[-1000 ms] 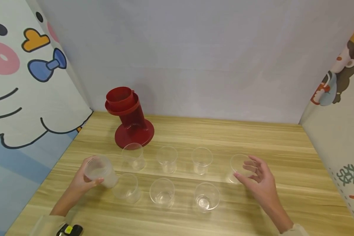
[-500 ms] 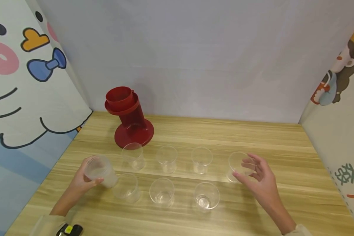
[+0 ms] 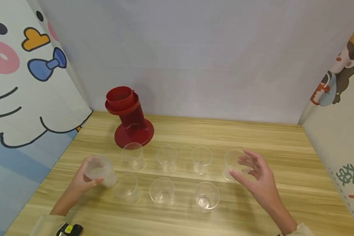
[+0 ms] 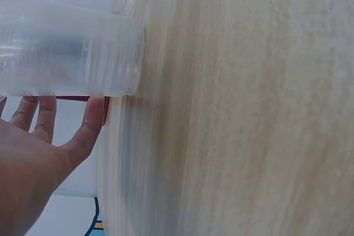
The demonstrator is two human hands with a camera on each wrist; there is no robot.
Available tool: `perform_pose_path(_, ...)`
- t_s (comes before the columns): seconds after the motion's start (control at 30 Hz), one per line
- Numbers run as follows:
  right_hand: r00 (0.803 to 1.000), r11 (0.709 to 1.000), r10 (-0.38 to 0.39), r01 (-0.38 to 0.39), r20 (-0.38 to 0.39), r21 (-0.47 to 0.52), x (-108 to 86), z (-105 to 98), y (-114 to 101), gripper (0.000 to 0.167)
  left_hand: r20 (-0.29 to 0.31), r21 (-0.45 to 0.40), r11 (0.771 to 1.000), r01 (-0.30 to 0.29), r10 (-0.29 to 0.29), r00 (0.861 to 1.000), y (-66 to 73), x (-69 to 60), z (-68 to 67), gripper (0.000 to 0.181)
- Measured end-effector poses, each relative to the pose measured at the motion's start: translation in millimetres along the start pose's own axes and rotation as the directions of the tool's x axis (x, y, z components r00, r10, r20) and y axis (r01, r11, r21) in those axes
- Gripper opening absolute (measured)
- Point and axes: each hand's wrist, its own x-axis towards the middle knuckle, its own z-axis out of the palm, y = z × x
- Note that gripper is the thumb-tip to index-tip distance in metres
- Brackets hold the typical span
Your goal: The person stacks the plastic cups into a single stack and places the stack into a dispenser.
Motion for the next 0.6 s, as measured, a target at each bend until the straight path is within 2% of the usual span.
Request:
perform_pose_path(0.37, 0.999, 0.998, -0.044, 0.043, 0.030, 0.036, 6.0, 7.8, -17.4, 0.068, 0.001, -0.003, 1.000, 0.008, -0.008, 1.000, 0.6, -0.3, -0.3, 0.077)
perform_pose_path(0.6, 0.993, 0.990, -0.107, 0.101, 0.053, 0.095, 10.0, 15.3, -26.1, 0.068, 0.002, -0.005, 1.000, -0.002, 0.002, 1.000, 0.0, -0.5, -0.2, 0.077)
